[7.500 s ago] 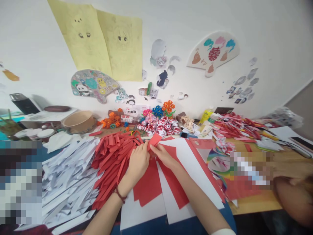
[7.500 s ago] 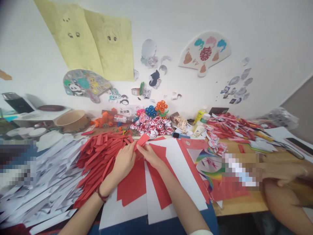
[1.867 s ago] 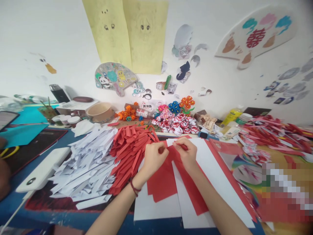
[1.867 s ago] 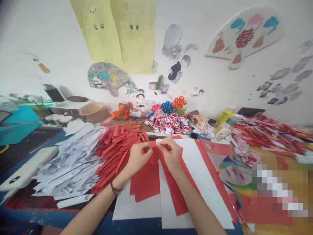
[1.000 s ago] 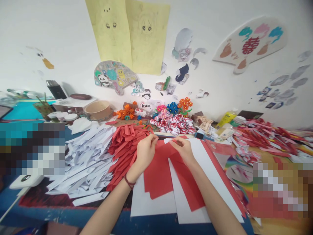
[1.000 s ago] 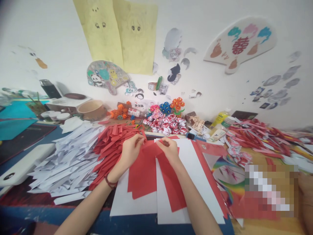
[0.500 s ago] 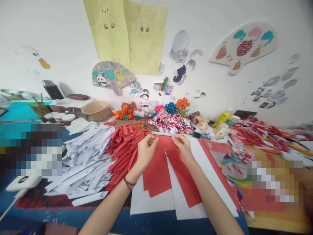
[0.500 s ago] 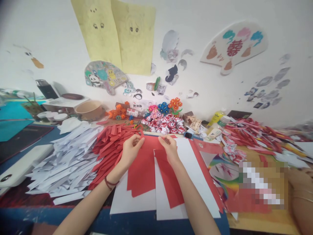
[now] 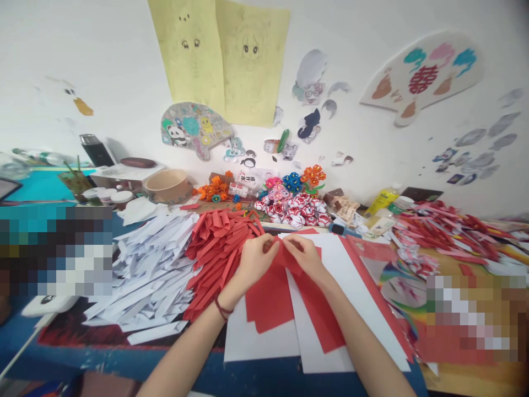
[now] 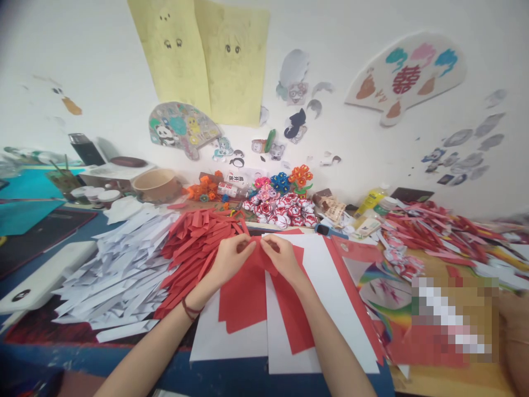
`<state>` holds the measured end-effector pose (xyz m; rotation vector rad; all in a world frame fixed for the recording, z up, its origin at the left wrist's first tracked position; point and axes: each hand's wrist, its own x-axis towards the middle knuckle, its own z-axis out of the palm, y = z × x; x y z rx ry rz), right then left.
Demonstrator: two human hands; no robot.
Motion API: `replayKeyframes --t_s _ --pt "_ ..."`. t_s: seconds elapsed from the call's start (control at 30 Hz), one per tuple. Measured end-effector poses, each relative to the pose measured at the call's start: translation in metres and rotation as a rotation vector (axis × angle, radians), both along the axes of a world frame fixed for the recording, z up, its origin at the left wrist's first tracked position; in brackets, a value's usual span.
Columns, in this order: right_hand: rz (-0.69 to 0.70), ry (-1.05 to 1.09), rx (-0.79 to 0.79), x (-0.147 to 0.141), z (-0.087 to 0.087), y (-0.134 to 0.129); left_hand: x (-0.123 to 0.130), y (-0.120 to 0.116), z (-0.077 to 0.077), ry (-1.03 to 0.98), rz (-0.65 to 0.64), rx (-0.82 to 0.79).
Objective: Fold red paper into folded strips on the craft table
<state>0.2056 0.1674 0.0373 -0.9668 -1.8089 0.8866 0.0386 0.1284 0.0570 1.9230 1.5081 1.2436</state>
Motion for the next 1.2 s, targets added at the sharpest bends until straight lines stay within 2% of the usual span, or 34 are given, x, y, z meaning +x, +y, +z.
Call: replayKeyframes --t_s 0.2,0.37,0.77,1.2 --pt "0.035 0.062 -0.017 -0.001 0.001 -0.003 -0.002 0.003 0.000 0.003 -0.031 0.009" --pt "0.076 0.076 -0.060 -0.002 0.004 -0.005 -0.001 0.000 0.005 -0.073 -0.086 0.041" --pt "0.054 0.050 -0.094 -0.001 0.013 -0.010 0.003 -0.009 0.011 -0.056 -0.050 0.056" --pt "0.080 0.058 -0.094 0.003 0.015 -0.010 0.003 -0.013 0.012 -0.079 0.006 0.111"
